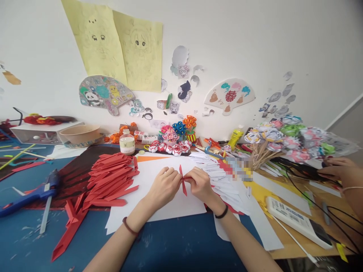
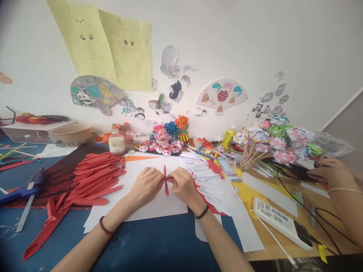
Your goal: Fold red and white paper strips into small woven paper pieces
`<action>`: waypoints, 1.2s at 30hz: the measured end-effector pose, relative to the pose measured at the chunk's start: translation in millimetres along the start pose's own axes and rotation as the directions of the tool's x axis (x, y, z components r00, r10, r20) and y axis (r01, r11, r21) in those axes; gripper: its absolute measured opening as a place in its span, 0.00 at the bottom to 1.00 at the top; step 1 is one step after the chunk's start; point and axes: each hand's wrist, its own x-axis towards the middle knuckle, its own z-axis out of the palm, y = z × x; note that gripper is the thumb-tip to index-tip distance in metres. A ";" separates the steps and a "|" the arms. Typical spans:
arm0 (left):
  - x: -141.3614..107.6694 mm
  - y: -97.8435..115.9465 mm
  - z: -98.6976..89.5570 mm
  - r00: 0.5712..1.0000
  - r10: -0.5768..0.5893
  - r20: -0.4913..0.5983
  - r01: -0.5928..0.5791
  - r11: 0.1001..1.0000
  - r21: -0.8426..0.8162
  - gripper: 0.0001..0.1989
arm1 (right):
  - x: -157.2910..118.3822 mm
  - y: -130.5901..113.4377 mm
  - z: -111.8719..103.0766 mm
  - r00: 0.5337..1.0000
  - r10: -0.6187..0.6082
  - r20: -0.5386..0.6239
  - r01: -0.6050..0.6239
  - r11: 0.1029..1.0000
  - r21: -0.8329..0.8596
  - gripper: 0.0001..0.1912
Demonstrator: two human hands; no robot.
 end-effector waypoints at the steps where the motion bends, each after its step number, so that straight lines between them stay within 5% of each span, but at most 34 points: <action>1: 0.0 0.0 -1.3 1.000 0.010 0.000 -0.010 1.000 -0.017 0.10 | 0.0 0.7 0.0 1.000 -0.013 -0.002 0.013 1.000 -0.013 0.10; 15: 1.8 -1.4 -7.5 0.999 0.018 0.033 -0.014 0.994 -0.111 0.11 | 3.7 2.8 -4.3 0.999 -0.032 0.031 0.031 0.999 0.031 0.10; 22: 3.7 -0.2 -7.4 0.975 -0.215 0.054 0.222 0.946 -0.235 0.09 | 12.9 -5.3 -6.1 0.967 0.175 0.186 -0.233 0.904 0.358 0.04; 26: 4.6 -4.9 -10.9 0.934 -0.314 0.167 0.356 0.816 -0.456 0.10 | 15.2 1.7 -6.0 0.897 0.265 0.353 -0.418 0.768 0.486 0.11; 30: 4.9 -6.8 -14.7 0.902 -0.306 0.305 0.430 0.573 -0.698 0.10 | 13.7 6.7 -9.6 0.806 0.236 0.543 -0.549 0.644 0.533 0.15; 36: 3.1 -0.5 -17.2 0.877 -0.296 0.377 0.461 0.306 -0.833 0.13 | 13.9 -2.6 -13.4 0.798 0.273 0.537 -0.588 0.548 0.596 0.13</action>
